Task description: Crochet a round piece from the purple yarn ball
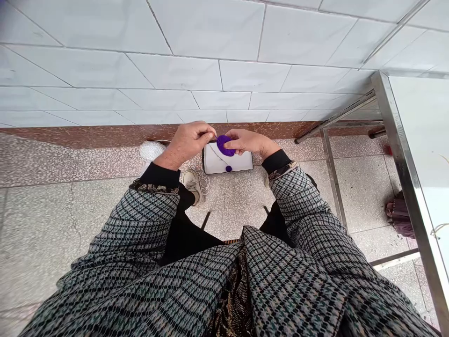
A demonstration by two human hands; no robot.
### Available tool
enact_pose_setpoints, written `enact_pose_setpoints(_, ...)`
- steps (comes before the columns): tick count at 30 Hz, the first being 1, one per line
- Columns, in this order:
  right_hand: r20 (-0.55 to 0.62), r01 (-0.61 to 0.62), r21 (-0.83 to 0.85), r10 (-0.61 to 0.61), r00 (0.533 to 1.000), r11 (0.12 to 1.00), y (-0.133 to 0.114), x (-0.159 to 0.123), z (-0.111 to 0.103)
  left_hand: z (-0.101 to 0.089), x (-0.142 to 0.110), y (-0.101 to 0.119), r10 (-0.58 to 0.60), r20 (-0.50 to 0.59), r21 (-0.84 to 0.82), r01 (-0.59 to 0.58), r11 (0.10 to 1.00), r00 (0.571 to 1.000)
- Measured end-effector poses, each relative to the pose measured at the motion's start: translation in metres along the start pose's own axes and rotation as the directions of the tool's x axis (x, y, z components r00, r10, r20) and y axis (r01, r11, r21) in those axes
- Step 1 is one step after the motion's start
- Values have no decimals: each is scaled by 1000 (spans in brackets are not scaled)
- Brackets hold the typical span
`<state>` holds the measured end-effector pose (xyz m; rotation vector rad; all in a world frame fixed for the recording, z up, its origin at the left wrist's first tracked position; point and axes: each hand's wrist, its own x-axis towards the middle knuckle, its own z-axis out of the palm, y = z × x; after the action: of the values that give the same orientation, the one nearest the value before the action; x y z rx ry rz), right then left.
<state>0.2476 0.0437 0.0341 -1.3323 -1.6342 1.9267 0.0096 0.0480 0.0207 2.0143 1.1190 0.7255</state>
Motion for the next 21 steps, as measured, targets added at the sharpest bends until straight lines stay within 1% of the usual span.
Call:
enact_pose_setpoints(2, 102, 69, 95, -79, 992, 993, 0, -3, -1, -2, 2, -2, -14, -27, -3, 14, 1000, 1000)
enact_pose_setpoints(3, 111, 109, 154, -127, 986, 982, 1, -3, -1, -1, 2, -3, -27, -32, -5, 27, 1000, 999)
enact_pose_setpoints(4, 87, 151, 210, -172, 981, 966, 1, -3, -1, 1, 3, -4, -42, -31, -6, 42, 999, 999)
enact_pose_setpoints(6, -27, 229, 283, -231, 973, 931, 2, -2, 1, 7, 3, -6, -69, -13, -5, 69, 998, 998)
enact_pose_setpoints(7, -92, 256, 296, -239, 967, 920, 2, -1, 2, 11, 3, -7, -73, 7, -3, 73, 997, 997)
enact_pose_setpoints(9, -211, 281, 289, -225, 951, 915, 2, 2, 4, 20, 1, -7, -51, 71, 0, 51, 999, 996)
enact_pose_setpoints(12, -357, 270, 229, -177, 917, 935, 3, 7, 5, 30, -2, -5, 18, 196, -2, -18, 1000, 980)
enact_pose_setpoints(15, -460, 211, 115, -136, 877, 971, 5, 11, 5, 32, -5, -3, 79, 283, -3, -81, 997, 956)
enact_pose_setpoints(17, -497, 93, -9, -85, 863, 996, 5, 11, 5, 29, -5, -1, 102, 287, 0, -107, 994, 952)
enact_pose_setpoints(18, -495, 11, -74, -46, 868, 997, 3, 10, 5, 26, -5, -1, 103, 267, 7, -109, 994, 958)
enact_pose_setpoints(19, -469, -70, -128, 2, 883, 989, 1, 8, 6, 23, -5, -1, 96, 235, 17, -103, 995, 967)
enact_pose_setpoints(20, -417, -136, -166, 55, 907, 977, -2, 6, 7, 19, -4, -1, 83, 195, 31, -91, 995, 977)
enact_pose_setpoints(21, -339, -174, -182, 104, 935, 968, -5, 3, 8, 15, -4, -1, 66, 150, 46, -74, 996, 986)
